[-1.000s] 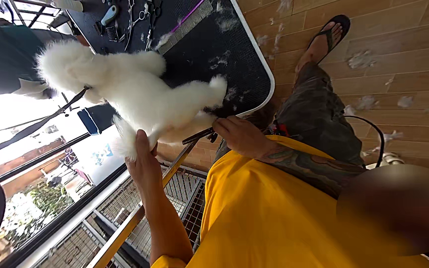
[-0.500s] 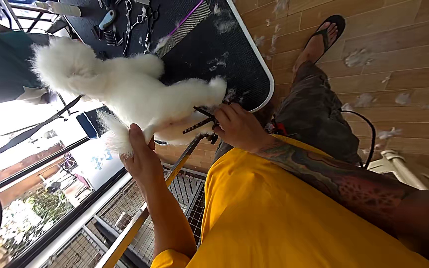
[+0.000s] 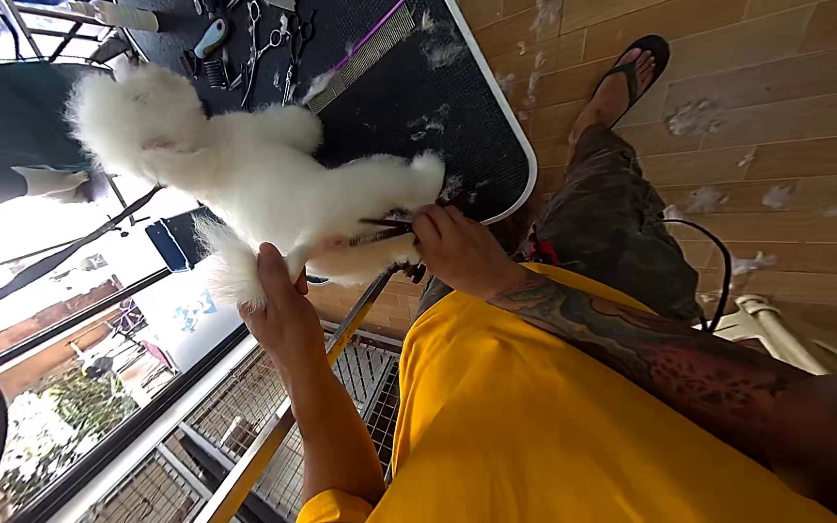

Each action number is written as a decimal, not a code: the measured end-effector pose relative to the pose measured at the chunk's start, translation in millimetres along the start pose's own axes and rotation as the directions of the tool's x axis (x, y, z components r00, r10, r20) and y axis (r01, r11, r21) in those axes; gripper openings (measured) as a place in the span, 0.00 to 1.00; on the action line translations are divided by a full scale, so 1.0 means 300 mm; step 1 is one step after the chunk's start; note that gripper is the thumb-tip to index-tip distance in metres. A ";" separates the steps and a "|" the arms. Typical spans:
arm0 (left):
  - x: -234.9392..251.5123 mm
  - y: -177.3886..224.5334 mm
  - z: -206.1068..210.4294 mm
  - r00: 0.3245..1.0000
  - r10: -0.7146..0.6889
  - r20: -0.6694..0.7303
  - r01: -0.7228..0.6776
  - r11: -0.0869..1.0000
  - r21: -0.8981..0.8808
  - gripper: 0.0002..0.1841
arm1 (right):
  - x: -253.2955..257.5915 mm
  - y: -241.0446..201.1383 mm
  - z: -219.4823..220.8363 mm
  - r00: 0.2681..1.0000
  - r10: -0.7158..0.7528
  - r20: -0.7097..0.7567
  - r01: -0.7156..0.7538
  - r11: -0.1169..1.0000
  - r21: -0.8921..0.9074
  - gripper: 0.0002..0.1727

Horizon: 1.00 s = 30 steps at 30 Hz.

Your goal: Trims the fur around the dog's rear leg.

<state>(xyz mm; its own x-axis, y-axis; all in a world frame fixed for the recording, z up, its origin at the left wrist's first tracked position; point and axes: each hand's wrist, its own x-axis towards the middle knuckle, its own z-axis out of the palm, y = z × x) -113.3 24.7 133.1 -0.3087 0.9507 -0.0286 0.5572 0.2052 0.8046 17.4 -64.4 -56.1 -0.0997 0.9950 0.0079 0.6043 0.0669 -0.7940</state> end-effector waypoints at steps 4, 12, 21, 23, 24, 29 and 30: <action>-0.002 0.003 0.005 1.000 0.001 -0.005 -0.001 1.000 0.006 0.10 | 0.033 -0.025 0.000 1.000 -0.001 -0.007 0.001 1.000 -0.024 0.11; -0.003 -0.007 -0.003 1.000 0.005 -0.002 -0.005 1.000 -0.014 0.11 | -0.021 -0.004 -0.004 0.997 0.070 -0.043 -0.066 0.995 0.078 0.18; -0.005 -0.006 -0.003 1.000 0.012 0.009 -0.012 1.000 -0.012 0.10 | 0.028 -0.036 -0.004 1.000 0.005 -0.013 -0.005 0.999 -0.050 0.08; -0.005 -0.006 0.001 1.000 0.006 -0.004 -0.006 1.000 -0.015 0.10 | 0.044 -0.042 -0.019 1.000 0.009 0.001 -0.009 0.999 -0.036 0.10; -0.006 -0.006 0.002 1.000 0.001 -0.008 -0.001 1.000 -0.021 0.10 | 0.042 -0.041 -0.024 1.000 0.011 0.007 -0.011 1.000 -0.027 0.11; -0.005 -0.007 -0.002 1.000 -0.006 0.000 0.006 1.000 -0.024 0.10 | 0.023 -0.028 -0.036 1.000 -0.002 0.028 0.004 0.999 -0.044 0.14; -0.006 -0.006 -0.002 1.000 -0.006 0.007 0.006 1.000 -0.026 0.10 | 0.032 -0.033 -0.039 0.999 0.001 0.034 0.001 0.999 -0.051 0.14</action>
<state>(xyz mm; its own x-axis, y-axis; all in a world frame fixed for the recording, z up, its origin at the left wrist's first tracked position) -114.4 22.3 132.0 -0.3067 0.9511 -0.0373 0.5353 0.2048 0.8194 19.7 -54.7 -41.1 -0.1264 0.9919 -0.0136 0.6435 0.0716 -0.7621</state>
